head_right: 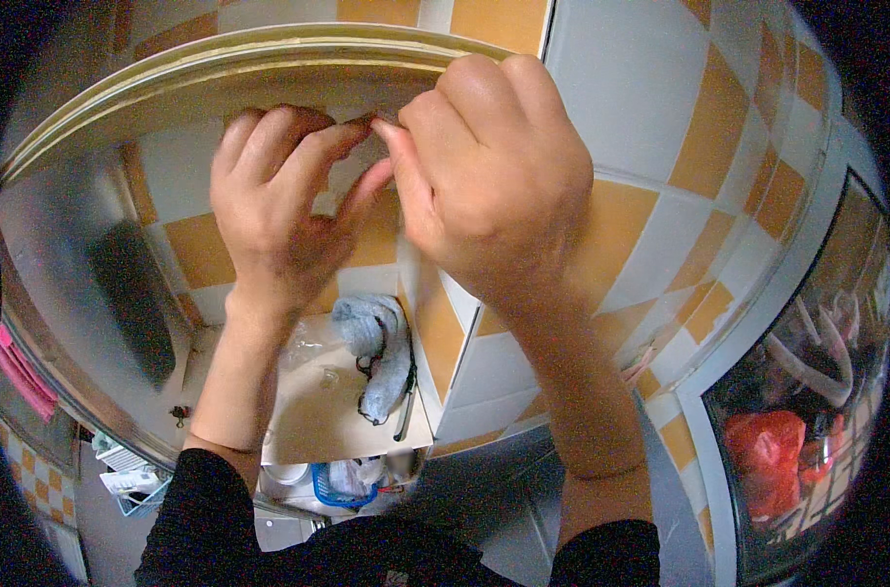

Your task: The person wipes the wall tile with a cloth, peels the adhesive backing from a plastic hook, and presses the hook onto the tile surface.

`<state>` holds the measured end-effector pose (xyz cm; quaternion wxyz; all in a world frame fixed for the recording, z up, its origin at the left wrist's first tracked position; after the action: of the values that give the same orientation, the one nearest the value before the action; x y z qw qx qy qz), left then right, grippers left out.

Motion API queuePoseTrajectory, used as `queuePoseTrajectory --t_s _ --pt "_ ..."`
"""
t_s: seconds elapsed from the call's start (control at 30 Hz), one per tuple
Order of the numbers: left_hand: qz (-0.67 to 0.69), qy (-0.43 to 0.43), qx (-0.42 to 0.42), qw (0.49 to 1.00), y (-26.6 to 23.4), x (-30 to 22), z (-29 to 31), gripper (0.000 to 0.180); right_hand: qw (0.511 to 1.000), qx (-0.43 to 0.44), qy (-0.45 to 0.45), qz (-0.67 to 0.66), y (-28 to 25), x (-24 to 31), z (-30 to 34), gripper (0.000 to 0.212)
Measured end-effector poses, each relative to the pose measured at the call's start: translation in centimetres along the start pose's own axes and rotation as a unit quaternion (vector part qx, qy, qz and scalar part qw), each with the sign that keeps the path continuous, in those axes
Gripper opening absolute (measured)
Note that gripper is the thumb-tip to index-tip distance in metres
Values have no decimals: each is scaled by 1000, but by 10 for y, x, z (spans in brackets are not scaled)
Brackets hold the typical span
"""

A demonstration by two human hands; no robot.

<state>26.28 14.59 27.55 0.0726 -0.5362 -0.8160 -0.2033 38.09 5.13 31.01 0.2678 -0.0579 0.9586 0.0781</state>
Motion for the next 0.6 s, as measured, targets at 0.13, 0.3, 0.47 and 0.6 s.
queuePoseTrajectory --t_s 0.13,0.3,0.47,0.6 --pt "-10 -93 30 995 0 -18 0 39 1000 0 -17 9 -3 -1 0 18" --pt "57 -165 -3 985 9 -17 11 40 1000 -15 -23 -3 -1 2 -4 17" --pt "152 -290 32 944 14 -16 30 40 998 -31 34 -37 -1 -4 -3 21" --pt "230 -406 29 884 16 -15 42 45 972 -33 183 -146 -3 -16 1 45"
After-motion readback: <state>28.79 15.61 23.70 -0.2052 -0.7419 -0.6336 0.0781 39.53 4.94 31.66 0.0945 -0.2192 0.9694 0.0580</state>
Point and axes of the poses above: each hand's wrist, its own z-axis away from the middle knuckle, its own y-axis out of the palm, x = y × z, the point moved 4 cm from there along -z, towards the middle knuckle, and after that the axes turned 6 degrees about -x, right-handed, at the moved point
